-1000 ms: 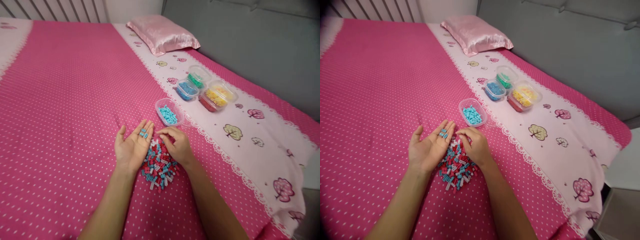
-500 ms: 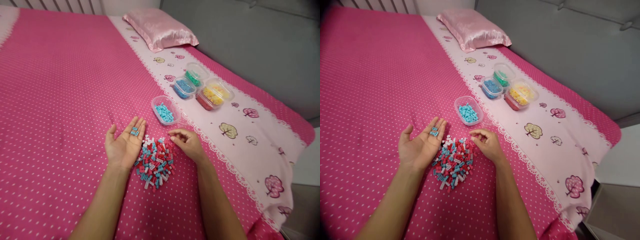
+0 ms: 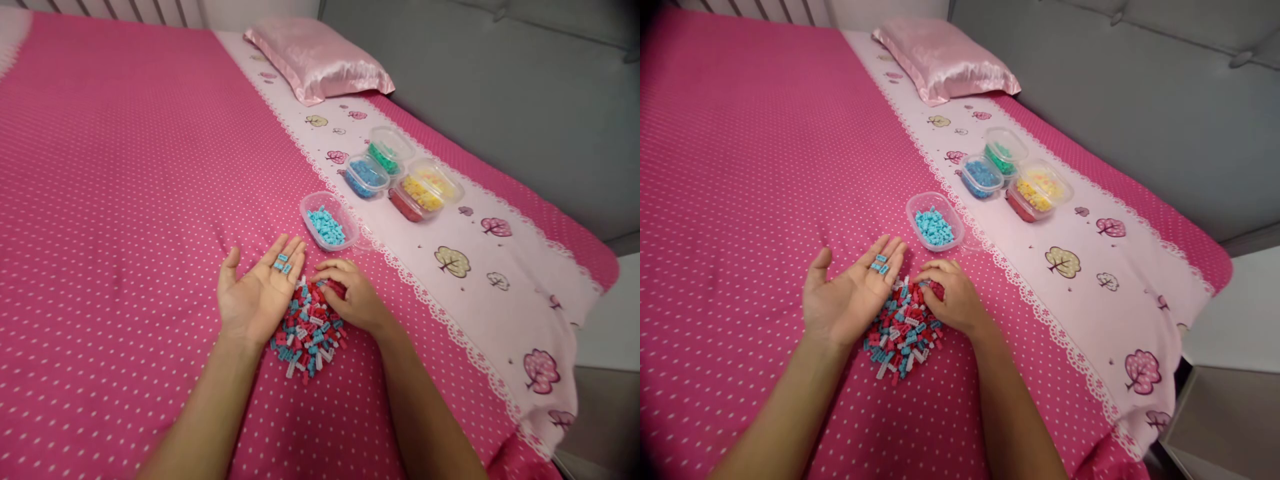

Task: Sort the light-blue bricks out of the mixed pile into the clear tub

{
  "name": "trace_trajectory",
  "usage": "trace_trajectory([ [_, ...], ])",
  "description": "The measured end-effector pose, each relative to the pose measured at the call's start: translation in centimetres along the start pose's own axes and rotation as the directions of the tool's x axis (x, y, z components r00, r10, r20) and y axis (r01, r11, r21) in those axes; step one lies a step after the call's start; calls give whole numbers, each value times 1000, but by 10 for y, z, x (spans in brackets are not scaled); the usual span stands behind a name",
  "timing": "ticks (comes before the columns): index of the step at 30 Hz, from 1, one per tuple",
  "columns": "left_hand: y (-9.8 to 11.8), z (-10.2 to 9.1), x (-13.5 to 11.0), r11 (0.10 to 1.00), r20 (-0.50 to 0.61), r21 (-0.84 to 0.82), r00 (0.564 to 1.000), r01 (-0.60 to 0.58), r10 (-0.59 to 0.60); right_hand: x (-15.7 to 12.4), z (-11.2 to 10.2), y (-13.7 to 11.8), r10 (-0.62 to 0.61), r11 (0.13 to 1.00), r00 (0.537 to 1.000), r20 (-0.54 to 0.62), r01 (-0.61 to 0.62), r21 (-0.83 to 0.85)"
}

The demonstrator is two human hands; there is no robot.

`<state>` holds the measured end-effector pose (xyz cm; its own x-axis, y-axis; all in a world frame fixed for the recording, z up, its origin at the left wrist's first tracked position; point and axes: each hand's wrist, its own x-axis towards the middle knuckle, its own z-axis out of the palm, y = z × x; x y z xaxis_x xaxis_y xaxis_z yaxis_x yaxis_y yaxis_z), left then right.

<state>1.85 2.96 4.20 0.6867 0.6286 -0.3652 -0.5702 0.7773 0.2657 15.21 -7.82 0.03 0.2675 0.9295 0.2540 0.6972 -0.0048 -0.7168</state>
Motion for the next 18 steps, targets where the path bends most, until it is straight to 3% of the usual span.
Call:
trace_trajectory([
  [6, -6, 3, -2, 996, -10, 2, 996, 94, -94, 1, -1, 1, 5, 999, 1000, -22, -4, 49],
  [18, -7, -3, 0, 997, 19, 22, 997, 73, -74, -1, -6, 6, 69, 994, 997, -17, -67, 89],
])
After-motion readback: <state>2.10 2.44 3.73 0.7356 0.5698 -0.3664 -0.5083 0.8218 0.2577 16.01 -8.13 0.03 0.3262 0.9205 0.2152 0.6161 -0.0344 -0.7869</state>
